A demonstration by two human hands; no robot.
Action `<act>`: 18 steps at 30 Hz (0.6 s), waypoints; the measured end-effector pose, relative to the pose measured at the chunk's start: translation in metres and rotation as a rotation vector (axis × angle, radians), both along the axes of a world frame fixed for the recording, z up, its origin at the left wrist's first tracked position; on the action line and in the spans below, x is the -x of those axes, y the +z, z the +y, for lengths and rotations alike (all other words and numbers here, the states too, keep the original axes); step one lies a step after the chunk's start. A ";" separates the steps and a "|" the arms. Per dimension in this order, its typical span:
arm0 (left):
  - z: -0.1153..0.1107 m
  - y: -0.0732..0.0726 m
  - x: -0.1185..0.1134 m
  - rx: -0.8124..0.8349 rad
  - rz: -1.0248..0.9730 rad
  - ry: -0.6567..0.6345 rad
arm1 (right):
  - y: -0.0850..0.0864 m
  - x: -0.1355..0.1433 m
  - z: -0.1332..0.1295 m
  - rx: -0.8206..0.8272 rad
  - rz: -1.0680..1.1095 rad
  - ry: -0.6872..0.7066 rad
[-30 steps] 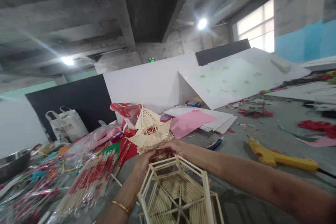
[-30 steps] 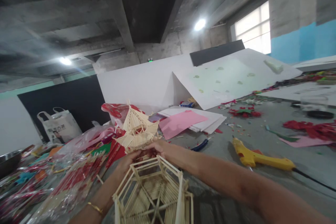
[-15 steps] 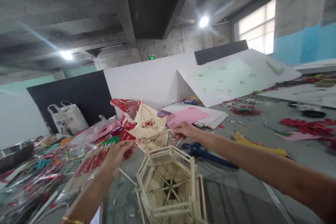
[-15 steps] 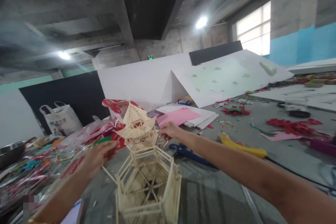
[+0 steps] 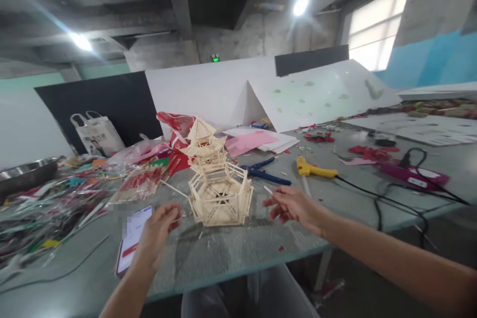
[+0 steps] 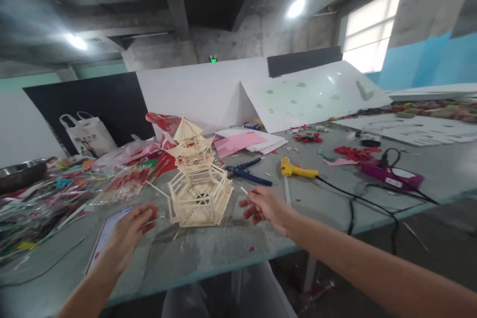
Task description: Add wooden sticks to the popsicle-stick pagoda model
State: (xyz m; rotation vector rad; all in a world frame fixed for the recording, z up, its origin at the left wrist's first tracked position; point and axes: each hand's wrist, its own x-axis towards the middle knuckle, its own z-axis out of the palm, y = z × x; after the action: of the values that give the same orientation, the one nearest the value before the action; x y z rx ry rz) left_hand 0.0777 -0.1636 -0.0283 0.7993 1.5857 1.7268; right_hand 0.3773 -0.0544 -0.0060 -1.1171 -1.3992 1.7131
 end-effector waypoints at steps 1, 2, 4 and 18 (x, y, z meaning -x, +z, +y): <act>0.005 -0.003 -0.001 0.002 0.002 0.022 | -0.007 0.001 -0.004 0.025 0.007 0.005; 0.011 -0.005 -0.002 0.005 0.003 0.033 | -0.012 0.002 -0.005 0.042 0.019 0.007; 0.023 -0.007 -0.002 0.007 0.000 0.066 | -0.020 0.007 -0.003 0.058 0.051 0.003; 0.050 -0.013 -0.004 0.058 -0.043 -0.035 | -0.035 0.043 0.019 0.099 0.145 0.033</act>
State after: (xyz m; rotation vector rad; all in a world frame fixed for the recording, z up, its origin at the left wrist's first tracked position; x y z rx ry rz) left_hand 0.0816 -0.1132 -0.0409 0.7524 1.5768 1.6554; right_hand 0.3343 -0.0355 -0.0409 -1.0046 -1.2620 1.8657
